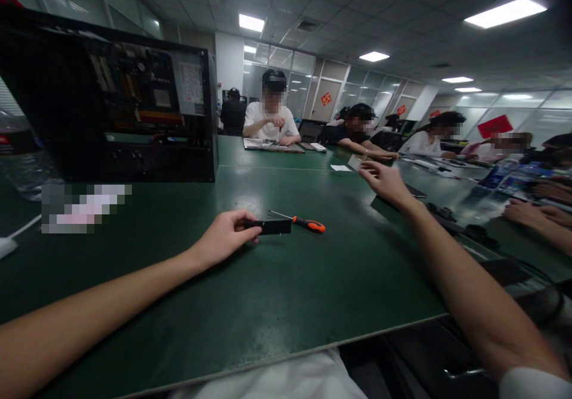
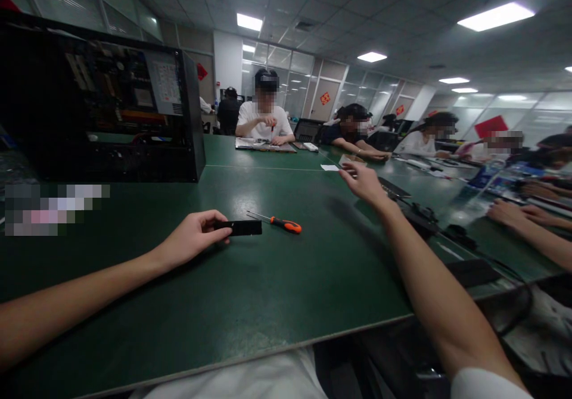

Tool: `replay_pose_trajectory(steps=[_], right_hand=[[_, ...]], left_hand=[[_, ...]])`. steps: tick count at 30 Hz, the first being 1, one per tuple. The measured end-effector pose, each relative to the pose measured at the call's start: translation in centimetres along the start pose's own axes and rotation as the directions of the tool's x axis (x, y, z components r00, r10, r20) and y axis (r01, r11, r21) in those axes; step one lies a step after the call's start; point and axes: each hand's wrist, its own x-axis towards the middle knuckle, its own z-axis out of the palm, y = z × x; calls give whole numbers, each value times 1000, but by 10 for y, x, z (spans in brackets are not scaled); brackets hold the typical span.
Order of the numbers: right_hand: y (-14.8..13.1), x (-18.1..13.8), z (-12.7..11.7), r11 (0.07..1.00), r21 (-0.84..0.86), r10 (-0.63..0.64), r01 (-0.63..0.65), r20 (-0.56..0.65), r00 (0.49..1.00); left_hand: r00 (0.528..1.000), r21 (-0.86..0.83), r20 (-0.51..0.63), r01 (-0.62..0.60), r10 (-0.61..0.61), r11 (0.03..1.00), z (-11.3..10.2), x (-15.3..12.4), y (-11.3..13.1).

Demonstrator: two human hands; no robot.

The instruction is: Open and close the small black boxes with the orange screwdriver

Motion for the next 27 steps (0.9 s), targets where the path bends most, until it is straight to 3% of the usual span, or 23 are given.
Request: replay_pose_trajectory(steps=[1,2,3,5,7,10,15,21,23,24,27], right_hand=[[-33,-7,8,993,92,-73,69,44,996],[-67,-17,16,941,310,-178,137,109,978],[-101,-30,23,859,486,-296,163,210,932],[-157,-60,33,745,656,-453,119,368,812],[-192,-86,38,688,725,-515,34,454,727],[-204,-103,39,650,756,-562,-78,547,620],[-186,-92,38,569,777,-470,-269,576,669],[-192,-93,43,627,739,-538,-248,640,549],[-184,-82,40,664,720,-515,-201,636,575],[-173,-73,37,702,696,-487,-150,623,612],[-110,-33,15,887,458,-303,64,471,829]], left_hand=[[1000,18,-15,-17,17,1000,1,-1,1],[999,39,-36,-36,37,999,3,-2,1],[996,63,-57,-58,62,996,4,-2,1],[988,113,-92,-113,124,987,7,-4,2],[975,171,-109,-173,193,970,10,-5,2],[957,242,-124,-227,262,943,13,-4,2],[937,242,-168,-262,306,934,14,-1,1],[934,267,-124,-293,334,918,13,-2,1],[931,279,-132,-294,340,914,12,-4,2],[930,285,-139,-292,341,913,12,-5,2],[929,328,-147,-279,341,902,9,-6,2]])
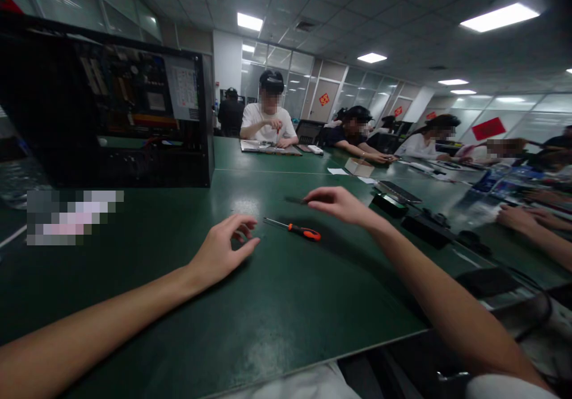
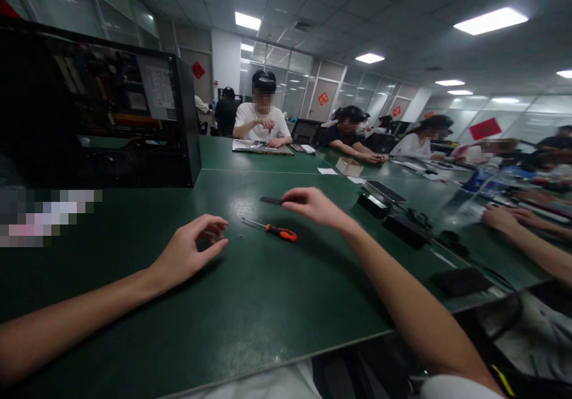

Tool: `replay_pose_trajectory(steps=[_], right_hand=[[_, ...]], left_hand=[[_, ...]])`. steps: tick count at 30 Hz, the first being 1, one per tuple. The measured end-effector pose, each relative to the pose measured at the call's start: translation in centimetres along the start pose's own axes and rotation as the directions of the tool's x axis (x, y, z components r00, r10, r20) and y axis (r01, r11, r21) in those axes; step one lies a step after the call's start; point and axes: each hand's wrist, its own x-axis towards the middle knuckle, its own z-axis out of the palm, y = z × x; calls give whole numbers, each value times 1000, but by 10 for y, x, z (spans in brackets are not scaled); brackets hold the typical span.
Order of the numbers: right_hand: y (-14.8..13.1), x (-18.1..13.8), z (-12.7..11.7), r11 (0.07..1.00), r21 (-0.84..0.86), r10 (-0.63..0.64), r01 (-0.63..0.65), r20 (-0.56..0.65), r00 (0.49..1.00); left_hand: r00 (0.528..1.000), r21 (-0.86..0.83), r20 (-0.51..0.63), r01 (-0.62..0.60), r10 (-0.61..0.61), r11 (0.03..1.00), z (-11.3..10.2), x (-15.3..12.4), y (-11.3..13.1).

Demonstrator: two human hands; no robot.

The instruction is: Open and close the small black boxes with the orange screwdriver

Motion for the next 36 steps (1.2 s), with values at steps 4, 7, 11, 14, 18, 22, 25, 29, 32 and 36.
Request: replay_pose_trajectory(steps=[4,7,11,14,18,22,25,29,32,36], right_hand=[[90,-27,-93,618,-499,333,-607,-533,778],[137,-59,-129,445,-456,448,-771,-631,633],[163,-76,-132,402,-454,500,-795,-619,606],[171,-74,-127,398,-478,535,-783,-573,622],[176,-72,-126,377,-502,567,-778,-539,622],[175,-73,-126,362,-511,581,-779,-530,618],[175,-72,-126,363,-517,597,-775,-510,620],[179,-71,-124,343,-517,630,-784,-493,600],[183,-71,-124,327,-519,646,-790,-487,588],[186,-70,-121,331,-532,626,-780,-495,603]], left_hand=[[999,72,34,8,-11,997,-3,2,-1],[997,77,79,-2,-4,997,-3,3,0],[994,80,105,-12,3,997,-2,2,3],[994,74,106,-21,13,997,-3,1,3],[995,78,99,-37,29,996,-3,1,2],[995,74,94,-39,32,996,-3,2,2],[995,73,99,-36,29,997,-2,2,3],[993,71,114,-33,24,997,-2,2,3],[992,70,127,-18,9,997,-3,2,2],[990,69,143,-20,10,997,-4,1,1]])
